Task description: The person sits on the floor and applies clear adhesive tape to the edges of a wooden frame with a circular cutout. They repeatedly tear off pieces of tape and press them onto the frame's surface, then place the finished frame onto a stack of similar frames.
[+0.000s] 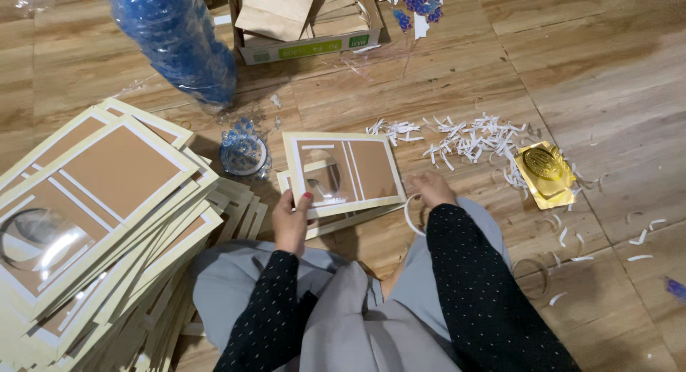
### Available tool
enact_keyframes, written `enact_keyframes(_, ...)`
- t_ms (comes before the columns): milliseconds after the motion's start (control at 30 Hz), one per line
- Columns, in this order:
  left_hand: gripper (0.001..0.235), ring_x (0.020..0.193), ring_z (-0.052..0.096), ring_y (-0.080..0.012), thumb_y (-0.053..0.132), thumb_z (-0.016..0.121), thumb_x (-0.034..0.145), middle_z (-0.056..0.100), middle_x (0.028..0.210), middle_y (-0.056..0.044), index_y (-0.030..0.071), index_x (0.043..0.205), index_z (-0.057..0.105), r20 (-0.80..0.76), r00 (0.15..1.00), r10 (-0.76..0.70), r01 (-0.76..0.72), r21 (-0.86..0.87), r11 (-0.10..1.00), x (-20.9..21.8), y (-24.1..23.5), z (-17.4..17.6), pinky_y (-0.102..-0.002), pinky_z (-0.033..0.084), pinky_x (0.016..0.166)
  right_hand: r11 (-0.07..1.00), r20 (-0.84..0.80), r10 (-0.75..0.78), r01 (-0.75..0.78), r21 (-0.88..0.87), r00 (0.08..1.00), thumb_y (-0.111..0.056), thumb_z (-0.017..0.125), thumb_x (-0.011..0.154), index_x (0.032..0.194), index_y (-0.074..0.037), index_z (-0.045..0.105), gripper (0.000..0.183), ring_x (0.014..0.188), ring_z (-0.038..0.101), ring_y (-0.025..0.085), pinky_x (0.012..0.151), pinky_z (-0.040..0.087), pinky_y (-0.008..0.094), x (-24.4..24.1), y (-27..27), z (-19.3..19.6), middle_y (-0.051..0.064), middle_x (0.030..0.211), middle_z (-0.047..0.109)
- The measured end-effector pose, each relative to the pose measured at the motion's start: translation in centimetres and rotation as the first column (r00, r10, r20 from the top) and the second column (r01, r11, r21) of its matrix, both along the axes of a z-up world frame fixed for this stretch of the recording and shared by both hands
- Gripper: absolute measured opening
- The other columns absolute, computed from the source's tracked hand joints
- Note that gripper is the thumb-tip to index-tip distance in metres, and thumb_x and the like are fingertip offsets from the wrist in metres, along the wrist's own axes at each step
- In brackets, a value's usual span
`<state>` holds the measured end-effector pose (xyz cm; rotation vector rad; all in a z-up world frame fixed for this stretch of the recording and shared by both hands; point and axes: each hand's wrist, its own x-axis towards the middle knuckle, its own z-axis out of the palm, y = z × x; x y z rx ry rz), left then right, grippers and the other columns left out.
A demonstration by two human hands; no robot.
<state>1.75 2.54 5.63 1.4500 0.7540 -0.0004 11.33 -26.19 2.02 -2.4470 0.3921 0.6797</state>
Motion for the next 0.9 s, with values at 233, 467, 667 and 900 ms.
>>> enact_keyframes(233,0.014,0.071,0.047,-0.0021,0.023,0.060,0.090,0.054,0.085,0.005,0.014,0.100,0.056,0.359,0.926,0.117,-0.193,0.185,0.963,-7.4,12.1,14.1,-0.016,0.045,0.063,0.448,-0.093,-0.323,0.238,0.862,0.942,-0.011,0.055,0.078,0.093,-0.002,0.057,0.017,0.034,0.028,0.005,0.031,0.017,0.017,-0.5,-2.9,-1.0,0.008,0.066,0.053)
enact_keyframes(467,0.050,0.054,0.030,-0.0082,0.092,0.039,0.079,0.031,0.065,0.010,0.043,0.088,0.042,-0.345,0.767,0.541,-0.404,0.396,0.825,-19.5,37.0,1.8,-0.030,0.023,0.050,0.624,-0.054,-0.144,0.133,0.770,0.988,0.002,0.060,0.073,0.087,-0.006,0.063,0.016,0.042,0.038,0.005,0.037,0.023,0.015,-1.6,1.6,-0.9,0.005,0.071,0.059)
enact_keyframes(667,0.044,0.104,0.024,-0.0363,-0.016,0.040,0.081,0.018,0.110,-0.020,-0.008,0.117,0.016,0.696,0.682,-0.222,-0.653,0.717,0.242,-12.7,13.0,16.6,-0.058,0.028,0.105,0.965,0.216,0.191,-0.223,0.137,0.957,-0.022,0.068,0.071,0.088,-0.021,0.070,0.016,0.093,0.061,0.011,0.080,0.041,0.024,-3.7,5.3,-2.4,-0.008,0.092,0.069)
enact_keyframes(900,0.045,0.104,0.052,-0.0420,-0.003,0.051,0.081,0.043,0.118,-0.025,0.001,0.125,0.044,0.175,0.942,-0.285,0.173,0.475,0.863,-7.5,2.9,3.7,-0.050,0.047,0.084,0.955,0.135,0.294,-0.286,-0.075,0.946,-0.034,0.064,0.077,0.104,-0.027,0.063,0.028,0.101,0.059,0.021,0.085,0.047,0.037,-2.9,4.0,-6.1,-0.001,0.103,0.065)
